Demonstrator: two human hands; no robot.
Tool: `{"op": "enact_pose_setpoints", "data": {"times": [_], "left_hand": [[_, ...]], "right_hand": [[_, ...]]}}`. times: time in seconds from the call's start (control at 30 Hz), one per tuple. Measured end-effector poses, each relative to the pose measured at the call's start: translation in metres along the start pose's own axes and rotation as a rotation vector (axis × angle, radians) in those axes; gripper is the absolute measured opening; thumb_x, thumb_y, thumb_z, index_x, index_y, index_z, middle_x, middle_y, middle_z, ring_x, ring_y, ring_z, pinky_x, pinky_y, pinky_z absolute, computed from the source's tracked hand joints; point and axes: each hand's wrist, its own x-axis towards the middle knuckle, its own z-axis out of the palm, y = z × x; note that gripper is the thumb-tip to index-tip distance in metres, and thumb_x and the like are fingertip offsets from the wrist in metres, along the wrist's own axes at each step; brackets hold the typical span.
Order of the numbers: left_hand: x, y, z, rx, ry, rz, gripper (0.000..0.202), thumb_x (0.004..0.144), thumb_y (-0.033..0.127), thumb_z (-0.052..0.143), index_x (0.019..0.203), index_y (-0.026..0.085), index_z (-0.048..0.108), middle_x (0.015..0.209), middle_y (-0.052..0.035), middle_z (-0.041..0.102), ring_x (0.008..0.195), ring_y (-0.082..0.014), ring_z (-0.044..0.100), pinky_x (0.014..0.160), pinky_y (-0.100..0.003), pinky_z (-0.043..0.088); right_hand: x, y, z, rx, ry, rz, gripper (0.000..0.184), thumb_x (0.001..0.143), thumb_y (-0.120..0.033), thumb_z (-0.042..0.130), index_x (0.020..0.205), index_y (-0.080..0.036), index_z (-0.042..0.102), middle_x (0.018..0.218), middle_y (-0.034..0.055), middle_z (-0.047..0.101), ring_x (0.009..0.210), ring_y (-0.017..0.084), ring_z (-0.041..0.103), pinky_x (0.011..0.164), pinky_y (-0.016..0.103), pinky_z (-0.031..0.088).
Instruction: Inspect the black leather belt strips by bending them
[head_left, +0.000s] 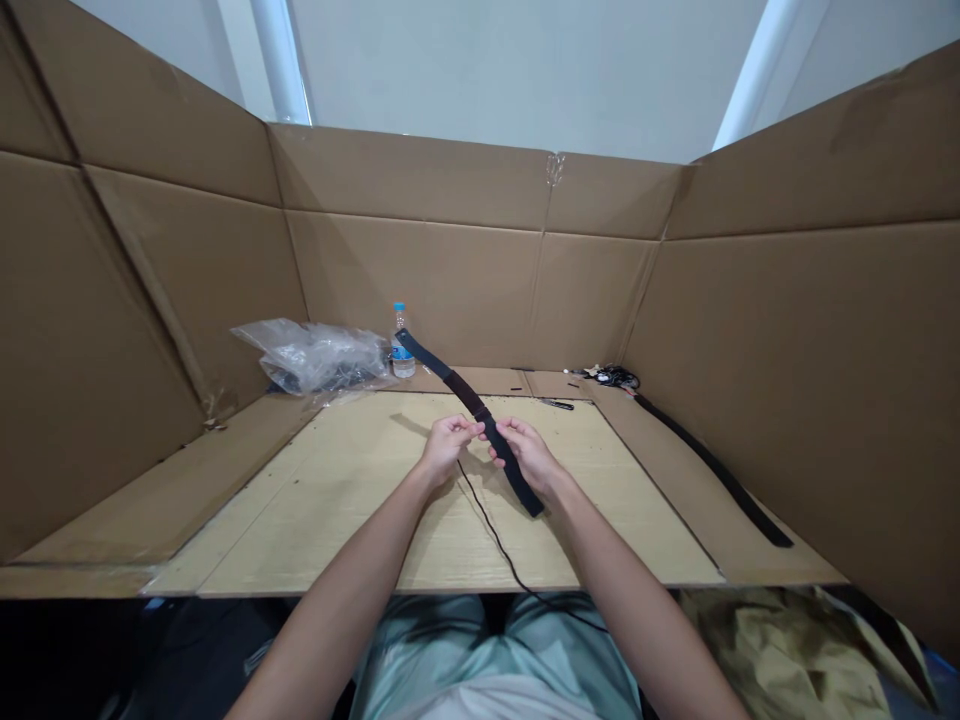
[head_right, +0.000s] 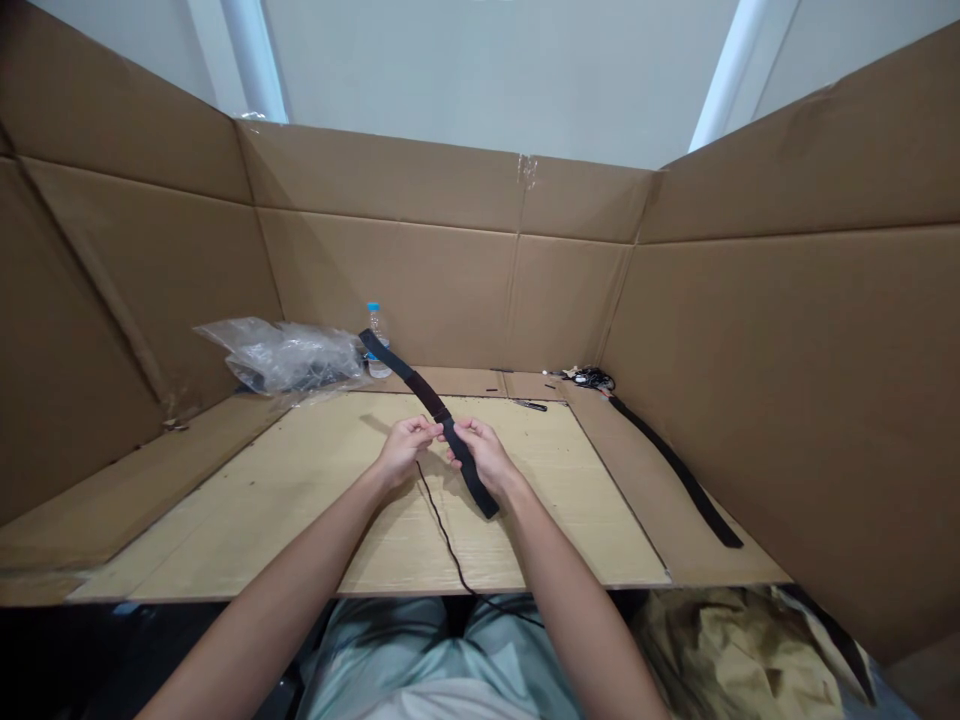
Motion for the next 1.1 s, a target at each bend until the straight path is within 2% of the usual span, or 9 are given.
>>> {"op": "enact_pose_setpoints", "data": {"times": [0.07, 0.23, 0.33, 0.47, 0.63, 0.83, 0.97, 1.1], "left_hand": [[0.0012, -0.0015, -0.0014, 0.0, 0.025, 0.011, 0.047, 0.049, 0.046, 0.083, 0.054, 0.014, 0.048, 0.055, -0.0012, 0.055, 0.046, -0.0043, 0.028, 0.047, -0.021, 0.016], [0.0032, -0.0018, -0.0045, 0.016, 0.026, -0.042, 0.048, 0.044, 0.047, 0.085, 0.058, 0.014, 0.052, 0.045, 0.0063, 0.039, 0.043, -0.0039, 0.026, 0.045, -0.021, 0.014], [0.003, 0.0008, -0.0048, 0.006, -0.007, -0.048, 0.049, 0.042, 0.044, 0.086, 0.056, 0.014, 0.05, 0.045, 0.0067, 0.038, 0.042, -0.0036, 0.027, 0.045, -0.02, 0.015], [0.0013, 0.0033, -0.0035, 0.014, -0.039, -0.051, 0.048, 0.043, 0.042, 0.085, 0.053, 0.014, 0.047, 0.045, 0.0062, 0.039, 0.041, -0.0032, 0.027, 0.045, -0.02, 0.014], [-0.0013, 0.0055, -0.0016, -0.043, -0.04, -0.062, 0.052, 0.044, 0.042, 0.086, 0.055, 0.016, 0.043, 0.046, 0.0055, 0.043, 0.041, -0.0042, 0.032, 0.044, -0.02, 0.017], [0.0008, 0.0042, -0.0037, -0.065, 0.024, -0.06, 0.053, 0.045, 0.039, 0.086, 0.056, 0.017, 0.039, 0.043, 0.0095, 0.033, 0.039, -0.0018, 0.023, 0.043, -0.019, 0.013], [0.0033, -0.0006, -0.0053, -0.016, 0.071, -0.052, 0.048, 0.046, 0.041, 0.085, 0.058, 0.015, 0.046, 0.044, 0.0069, 0.041, 0.04, -0.0033, 0.028, 0.043, -0.019, 0.015], [0.0028, -0.0025, -0.0047, 0.022, 0.031, -0.07, 0.047, 0.045, 0.044, 0.085, 0.061, 0.014, 0.053, 0.052, 0.0007, 0.053, 0.043, -0.0057, 0.037, 0.043, -0.02, 0.021]], "right_hand": [[0.0003, -0.0003, -0.0013, 0.021, -0.011, 0.001, 0.045, 0.053, -0.037, 0.084, 0.08, -0.016, 0.055, 0.077, 0.0036, 0.067, 0.056, 0.012, 0.059, 0.047, 0.021, 0.044], [0.0005, 0.0021, -0.0032, -0.066, -0.032, -0.027, 0.046, 0.051, -0.021, 0.086, 0.091, -0.015, 0.065, 0.08, 0.0013, 0.066, 0.061, 0.009, 0.059, 0.059, 0.022, 0.05], [0.0001, 0.0028, -0.0034, -0.138, -0.054, 0.017, 0.046, 0.048, -0.02, 0.087, 0.088, -0.012, 0.065, 0.078, 0.001, 0.065, 0.058, 0.008, 0.058, 0.057, 0.022, 0.05], [-0.0015, 0.0016, -0.0037, -0.166, -0.048, 0.029, 0.05, 0.045, -0.023, 0.089, 0.083, -0.014, 0.057, 0.074, -0.002, 0.064, 0.053, 0.009, 0.059, 0.053, 0.025, 0.052], [-0.0041, -0.0004, -0.0026, -0.191, -0.119, 0.031, 0.054, 0.053, -0.028, 0.086, 0.085, -0.018, 0.044, 0.075, 0.004, 0.07, 0.053, 0.011, 0.061, 0.05, 0.02, 0.045], [-0.0038, -0.0019, -0.0002, -0.022, -0.092, 0.064, 0.043, 0.062, -0.028, 0.079, 0.086, -0.019, 0.044, 0.081, 0.0066, 0.07, 0.065, 0.014, 0.064, 0.058, 0.024, 0.048], [-0.0009, 0.0019, -0.0011, 0.033, -0.027, 0.079, 0.044, 0.061, -0.022, 0.078, 0.091, -0.02, 0.047, 0.081, 0.005, 0.069, 0.066, 0.016, 0.065, 0.058, 0.026, 0.049], [0.0013, 0.0071, -0.0005, 0.044, -0.025, 0.068, 0.052, 0.054, -0.022, 0.085, 0.091, -0.021, 0.048, 0.077, 0.0016, 0.069, 0.057, 0.012, 0.061, 0.056, 0.025, 0.049]]}}
